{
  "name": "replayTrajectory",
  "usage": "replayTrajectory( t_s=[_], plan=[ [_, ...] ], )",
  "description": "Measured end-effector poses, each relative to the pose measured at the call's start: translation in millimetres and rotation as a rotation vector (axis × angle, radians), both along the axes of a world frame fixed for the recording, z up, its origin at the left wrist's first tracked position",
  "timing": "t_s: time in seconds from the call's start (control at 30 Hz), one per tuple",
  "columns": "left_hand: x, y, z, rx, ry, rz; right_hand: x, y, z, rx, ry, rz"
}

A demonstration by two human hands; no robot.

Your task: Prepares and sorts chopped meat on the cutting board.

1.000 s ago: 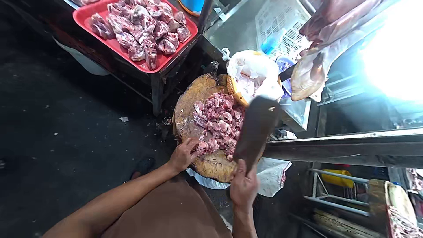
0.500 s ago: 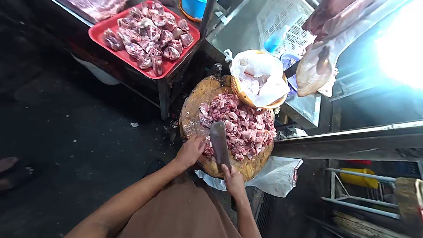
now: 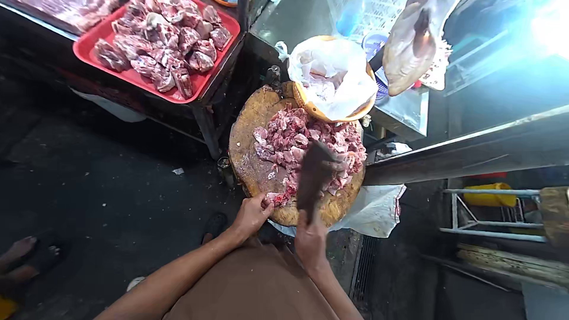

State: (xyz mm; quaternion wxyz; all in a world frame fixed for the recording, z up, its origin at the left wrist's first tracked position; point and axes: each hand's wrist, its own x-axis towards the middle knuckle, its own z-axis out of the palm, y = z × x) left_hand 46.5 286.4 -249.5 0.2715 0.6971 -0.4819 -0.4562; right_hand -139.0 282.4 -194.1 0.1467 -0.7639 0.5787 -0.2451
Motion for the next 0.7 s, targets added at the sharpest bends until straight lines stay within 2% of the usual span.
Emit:
replayTrajectory(
  t_s=[0.03,0.07,0.13,0.2,0.3,0.37,0.43,0.53,0.6,0.7],
  plan=[
    [0,-1,1,0.010,-0.001,-0.001,-1,2,-5,0.249,0.251,0.006],
    [-2,-2,1,0.016,-0.006,0.003,-1,-2,-12,0.470,0.371,0.005],
    [-8,-7,-3,0.000,0.004,0.021,-4,-14,-21,0.626,0.346,-0.021],
    [-18,-15,-8,-0.054,0.073,0.073,-11,-19,-26,0.531,0.176,-0.062],
    [-44,-38,-29,-0.343,0.180,0.259,-27,-19,-32,0.122,-0.129,-0.140],
    [-66,-60,-44,-0.527,0.099,0.402,-45,-20,-34,-0.049,-0.253,-0.205],
    [-89,-85,-41,-0.575,0.032,0.519,-66,-21,-38,-0.159,-0.259,-0.300],
    [-122,-127,-26,-0.596,-0.029,0.661,-95,-18,-55,-0.195,-0.094,-0.430],
    [-140,-149,-17,-0.544,-0.168,0.738,-107,-15,-67,-0.110,0.038,-0.462],
    [-158,-169,-12,-0.410,-0.314,0.815,-113,-17,-65,0.046,0.128,-0.440]
  ],
)
